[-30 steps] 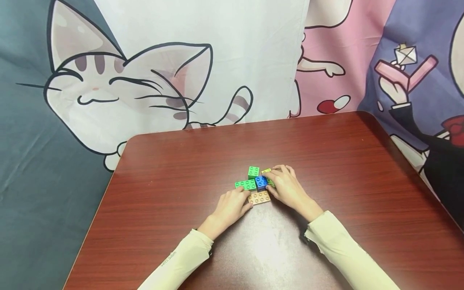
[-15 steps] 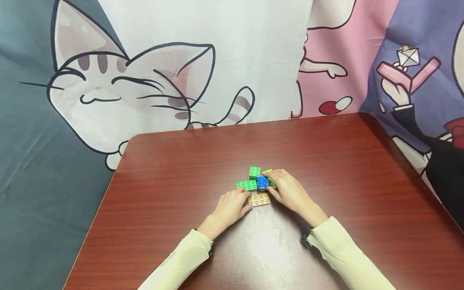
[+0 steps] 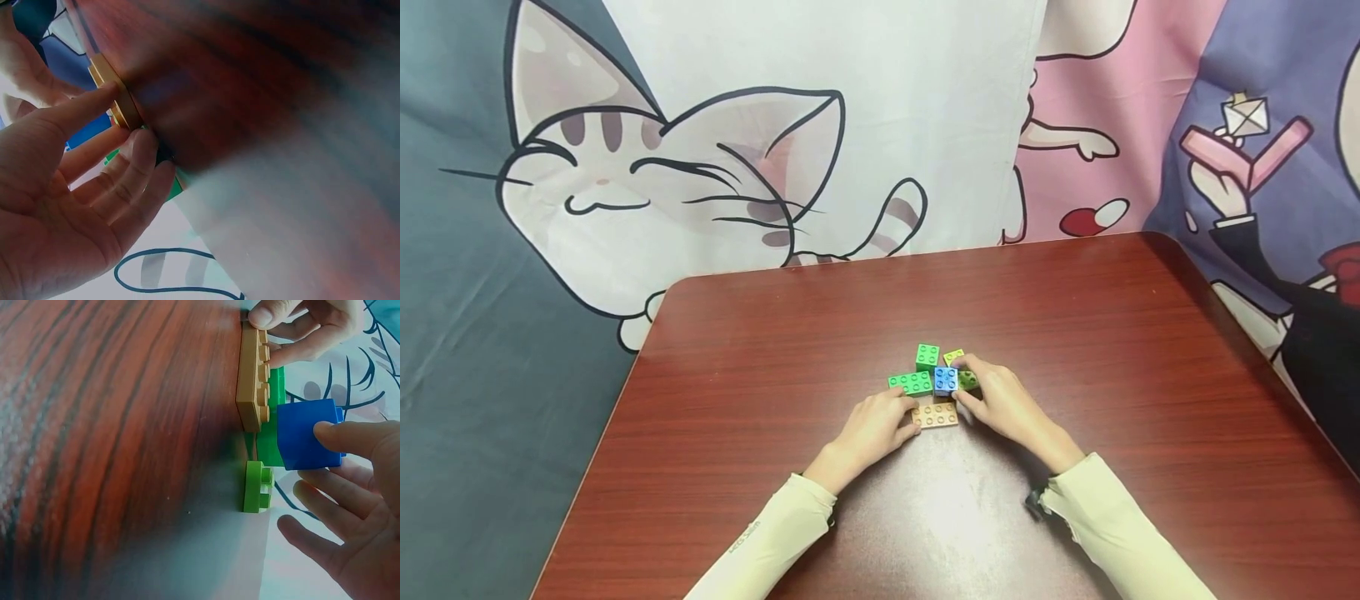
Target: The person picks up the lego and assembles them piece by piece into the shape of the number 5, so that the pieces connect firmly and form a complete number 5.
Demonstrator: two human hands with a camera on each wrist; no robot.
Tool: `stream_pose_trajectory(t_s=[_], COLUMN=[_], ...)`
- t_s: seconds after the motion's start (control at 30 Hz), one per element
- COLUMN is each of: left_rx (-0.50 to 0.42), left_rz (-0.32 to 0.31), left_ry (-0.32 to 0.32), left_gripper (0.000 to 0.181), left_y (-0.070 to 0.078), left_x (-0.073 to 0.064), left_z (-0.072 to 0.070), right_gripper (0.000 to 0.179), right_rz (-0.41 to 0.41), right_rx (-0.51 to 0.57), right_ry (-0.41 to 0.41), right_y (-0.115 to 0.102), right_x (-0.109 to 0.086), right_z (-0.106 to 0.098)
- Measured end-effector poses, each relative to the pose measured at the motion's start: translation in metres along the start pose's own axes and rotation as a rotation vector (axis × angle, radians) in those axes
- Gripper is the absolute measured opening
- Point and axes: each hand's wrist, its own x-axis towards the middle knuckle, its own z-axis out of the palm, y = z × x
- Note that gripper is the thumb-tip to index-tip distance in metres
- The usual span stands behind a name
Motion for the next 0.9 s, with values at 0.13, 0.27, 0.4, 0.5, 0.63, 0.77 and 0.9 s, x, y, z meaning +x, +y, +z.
stream_pose_trajectory(t_s=[0.13,0.27,0.4,0.5,0.63,0.77,0.9], left_rx=[-0.019,-0.031,-0.042,-0.045,-0.048,-0.058,-0.074], left_rz=[0.016,0.018,0.016,0.021,0.029,0.03,0.021], left_ry=[-0.005,-0.015,-0.023,-0.022,-0.019,-0.024,-0.037], left_gripper=[0.022,0.024,0.025,0.027,0.028,0.027,0.027], left_y=[-0.0024,-0.004,-0.0044,-0.0045,-0.0052,-0.0063,-0.0074], left_x=[-0.0007,-0.001,-0.0013,-0.0018,-0.0021,-0.0015,-0.0008], left_z=[-0.0007,-0.0018,-0.0019,-0.0021,-0.0023,-0.002,-0.002], right_gripper=[0.035,0.035,0.035,0.035,0.034,0.034,0.036], right_rz=[-0.004,0.005,0.017,0.008,-0.013,-0.01,-0.004], right_rx=[0.073,0.126,0.171,0.187,0.146,0.151,0.225], right_ry=[0.001,0.001,-0.01,-0.016,-0.017,-0.048,-0.08], right_y=[0.0006,-0.0005,-0.003,-0.004,-0.0051,-0.0067,-0.0081], right_x=[-0.001,-0.002,-0.0034,-0.0045,-0.0059,-0.0078,-0.01], right_z=[0.0007,0.0006,0.0003,0.0006,0.0006,0.0005,0.0006])
